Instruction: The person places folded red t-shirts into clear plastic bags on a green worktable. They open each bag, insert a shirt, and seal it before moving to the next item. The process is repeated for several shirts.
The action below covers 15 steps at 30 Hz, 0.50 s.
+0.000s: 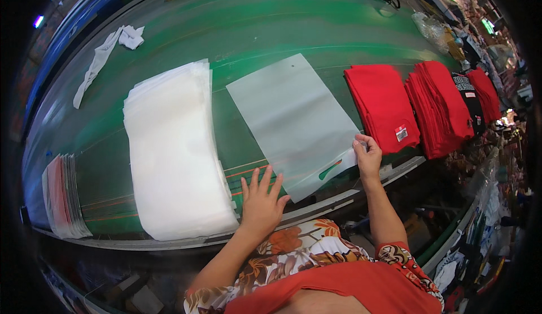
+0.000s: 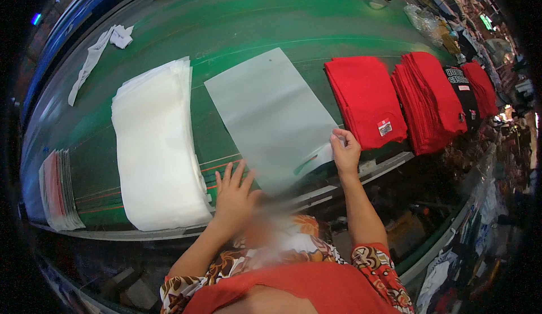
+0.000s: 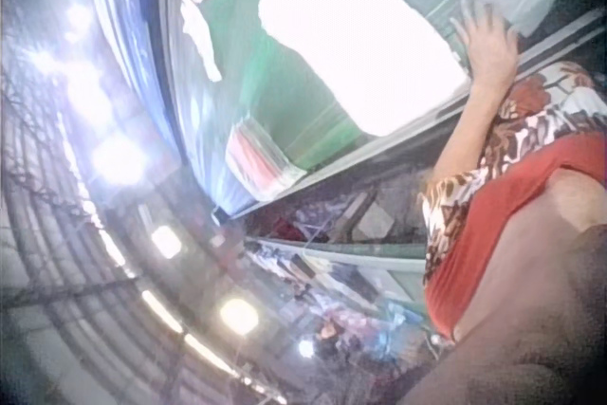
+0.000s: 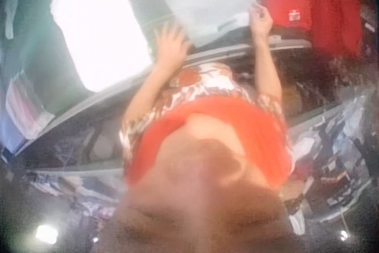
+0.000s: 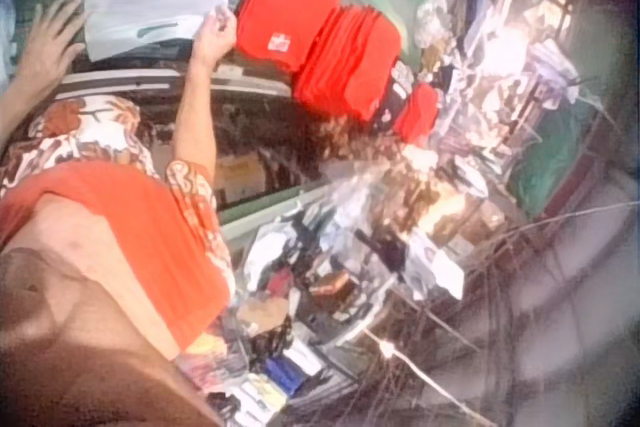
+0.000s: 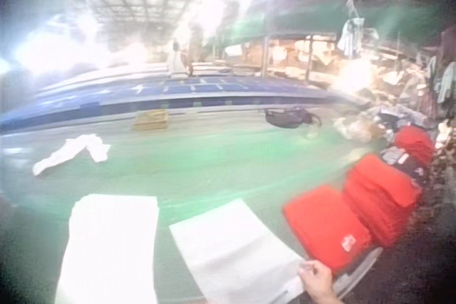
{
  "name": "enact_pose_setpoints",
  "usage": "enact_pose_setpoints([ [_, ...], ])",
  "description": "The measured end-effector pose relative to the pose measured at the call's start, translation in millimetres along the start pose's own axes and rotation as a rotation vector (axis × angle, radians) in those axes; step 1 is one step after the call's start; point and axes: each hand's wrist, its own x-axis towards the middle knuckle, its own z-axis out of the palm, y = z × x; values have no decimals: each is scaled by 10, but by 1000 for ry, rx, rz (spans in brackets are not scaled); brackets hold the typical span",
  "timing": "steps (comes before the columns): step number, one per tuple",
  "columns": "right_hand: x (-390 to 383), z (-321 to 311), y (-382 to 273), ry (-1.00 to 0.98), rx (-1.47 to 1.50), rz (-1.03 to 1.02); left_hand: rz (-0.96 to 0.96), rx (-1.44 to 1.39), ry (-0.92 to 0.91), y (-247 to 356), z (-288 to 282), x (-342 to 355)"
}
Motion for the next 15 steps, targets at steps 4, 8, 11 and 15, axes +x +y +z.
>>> enact_pose_setpoints([
  [4,-18,-29,31,-29,-21,-40,-31,5,4,10,20,16],
  [8,-35,-6,103,-141,-63,-60,-62,58,-15,65,24,54],
  [11,-38,2,85,-201,-32,-51,-98,117,-21,99,32,47],
  [15,-60,-91,34,-266,-137,-197,-106,171,-26,142,43,67],
])
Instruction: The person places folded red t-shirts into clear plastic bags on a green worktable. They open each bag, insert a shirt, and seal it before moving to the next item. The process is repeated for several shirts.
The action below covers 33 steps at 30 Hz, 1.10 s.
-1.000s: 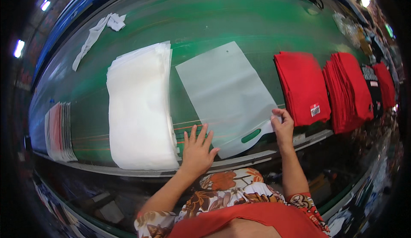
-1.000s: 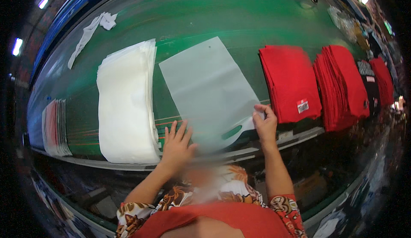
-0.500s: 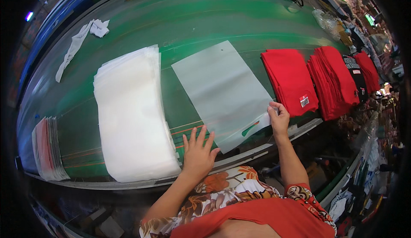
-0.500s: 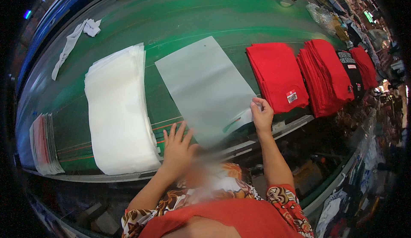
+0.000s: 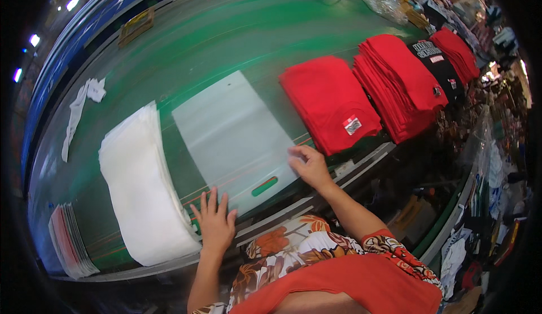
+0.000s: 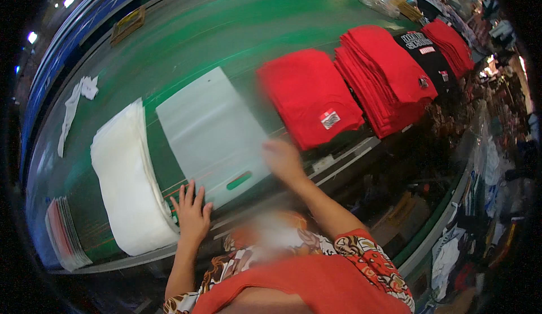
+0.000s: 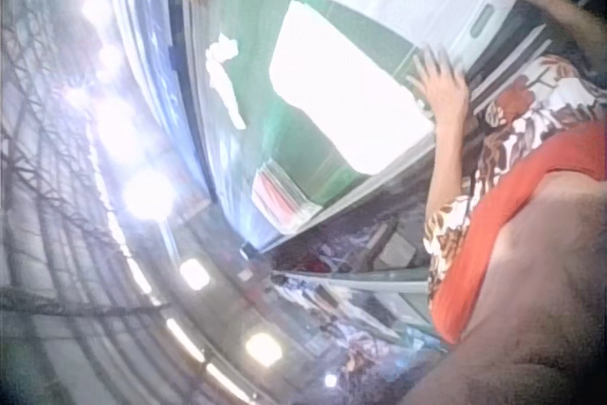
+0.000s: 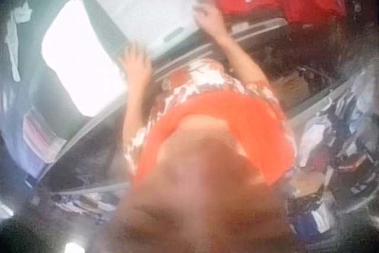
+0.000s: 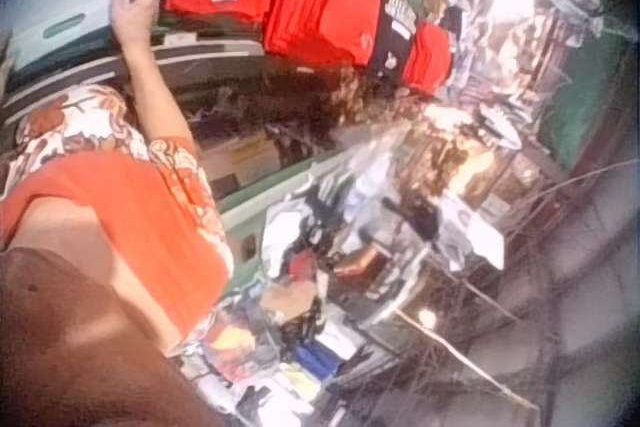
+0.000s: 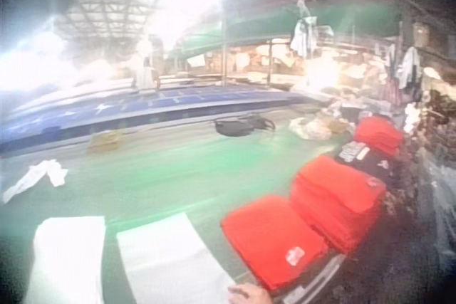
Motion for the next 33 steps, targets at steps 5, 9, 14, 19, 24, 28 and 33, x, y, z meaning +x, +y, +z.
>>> enact_pose_setpoints([
  [5,-44,-491,-316,65,-182,-315,-5,47,27,68,47,57],
  [9,113,-1161,-162,263,-288,-367,47,7,150,441,58,272],
  [14,310,-1782,202,323,-572,-313,214,-188,208,1282,128,985],
  [19,282,-1893,390,203,-693,-313,190,-416,228,1870,258,1881],
  [24,271,-1981,455,138,-645,-347,144,-377,329,1798,522,2855],
  [28,279,-1986,568,177,-586,-375,191,-276,343,1681,589,3447],
  [33,271,-2009,583,185,-528,-352,181,-184,212,1610,561,3768],
])
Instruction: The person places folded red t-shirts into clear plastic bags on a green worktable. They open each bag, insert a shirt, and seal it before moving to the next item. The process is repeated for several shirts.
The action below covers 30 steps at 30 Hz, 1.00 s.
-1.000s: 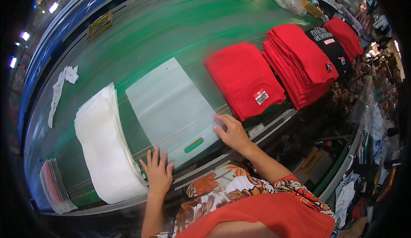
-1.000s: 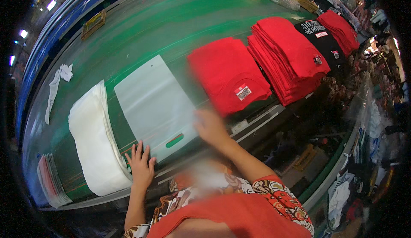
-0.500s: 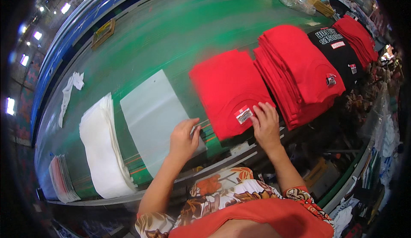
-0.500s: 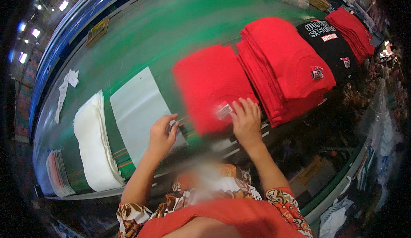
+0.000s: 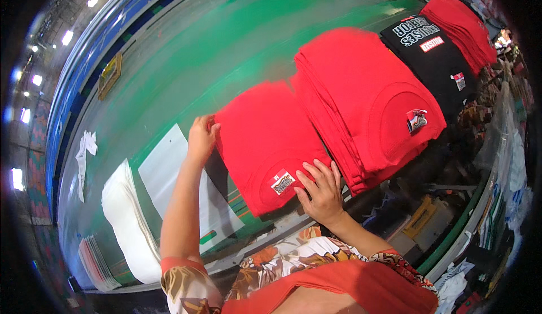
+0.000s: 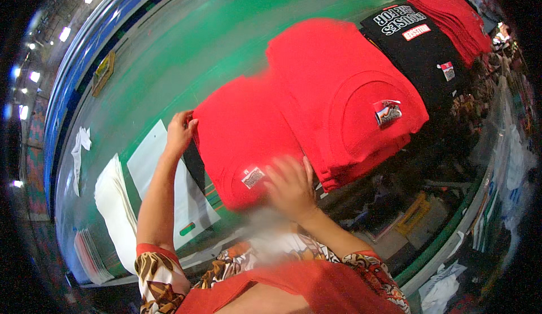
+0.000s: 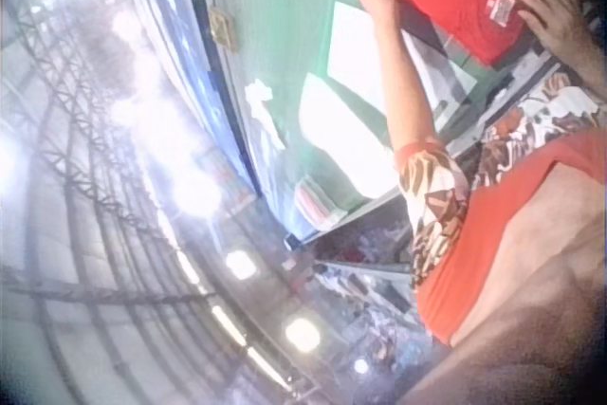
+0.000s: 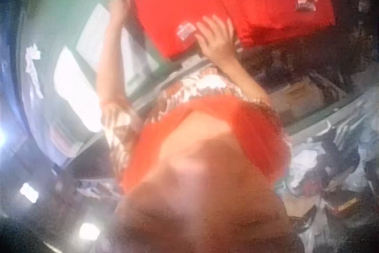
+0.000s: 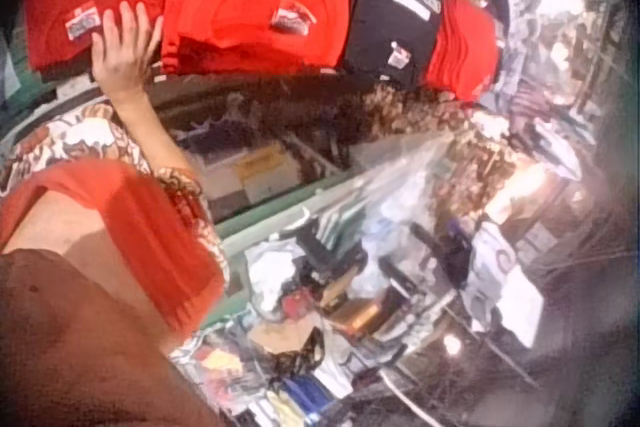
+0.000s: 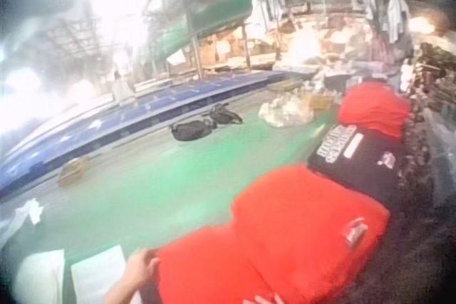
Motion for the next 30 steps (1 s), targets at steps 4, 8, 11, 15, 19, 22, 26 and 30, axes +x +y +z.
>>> enact_pose_setpoints([
  [4,20,-12,10,-24,28,3,-123,-49,-99,33,-91,83],
  [8,46,-26,7,-35,28,15,-232,87,-226,442,-292,171],
  [11,51,-40,-9,-17,19,8,-451,-1157,-196,621,-579,181],
  [15,48,-29,-26,-34,19,1,-731,-1718,-388,269,-389,-320],
  [19,36,-15,-29,6,-13,9,-891,-1213,-107,748,-298,-853],
  [22,23,-9,-43,23,-16,-6,-445,-833,15,978,-122,-1259],
  [26,-19,12,-35,67,12,-19,-86,-307,-6,1343,-185,-1371],
  [30,16,-1,-6,190,237,112,-51,-636,100,1606,-481,-937],
])
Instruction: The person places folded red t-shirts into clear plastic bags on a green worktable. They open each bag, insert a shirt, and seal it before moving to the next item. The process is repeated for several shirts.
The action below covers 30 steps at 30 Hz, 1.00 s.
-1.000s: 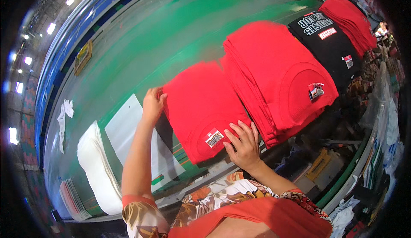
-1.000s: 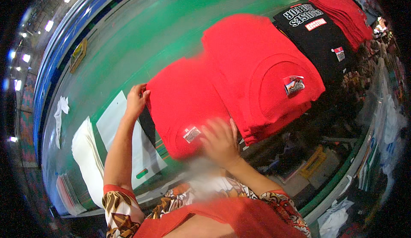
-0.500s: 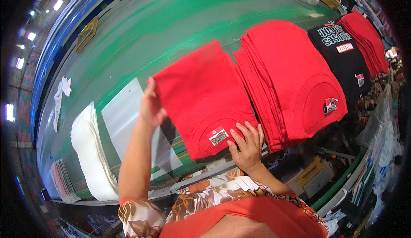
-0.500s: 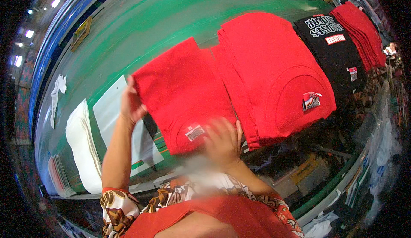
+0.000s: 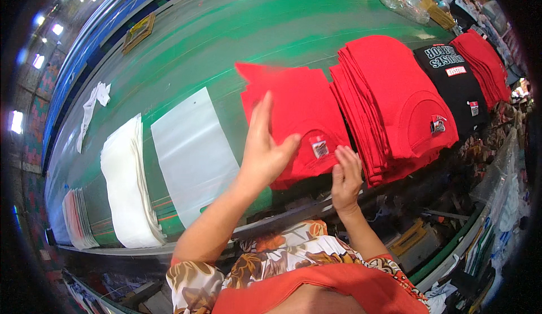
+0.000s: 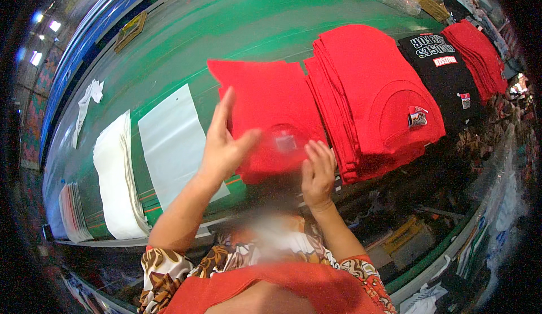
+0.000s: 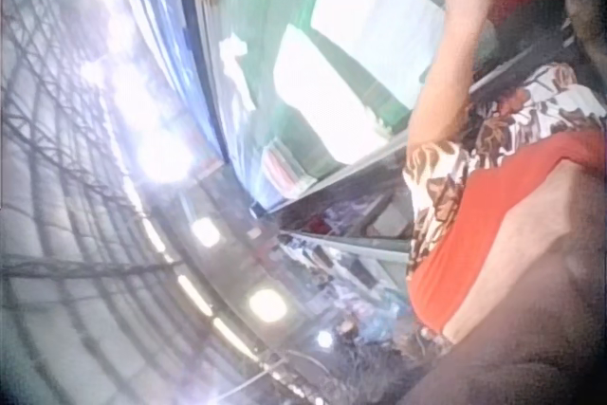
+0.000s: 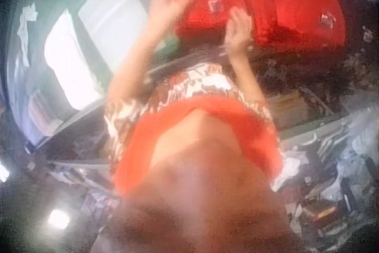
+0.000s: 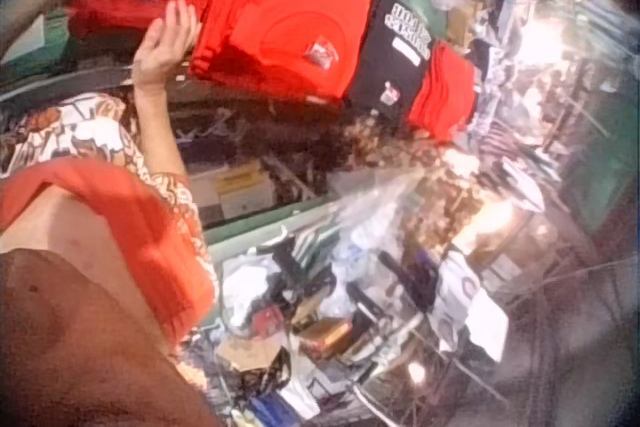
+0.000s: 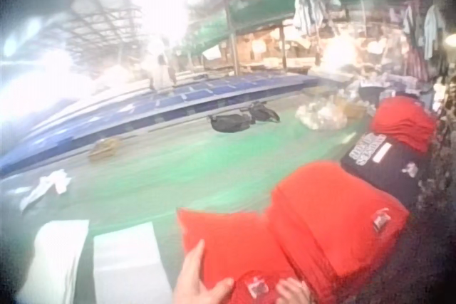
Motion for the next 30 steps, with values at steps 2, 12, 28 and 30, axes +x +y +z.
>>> enact_pose_setpoints([
  [2,41,-47,6,46,160,169,12,-92,43,295,-97,119],
  [12,113,187,-1120,-666,1421,943,-484,-889,-6,669,-1374,-267],
  [28,116,1617,-1424,-864,284,300,-443,44,132,-1607,-2328,-2015],
  [30,-24,1611,-1238,-866,287,259,-433,251,15,-1403,-2351,-1971],
])
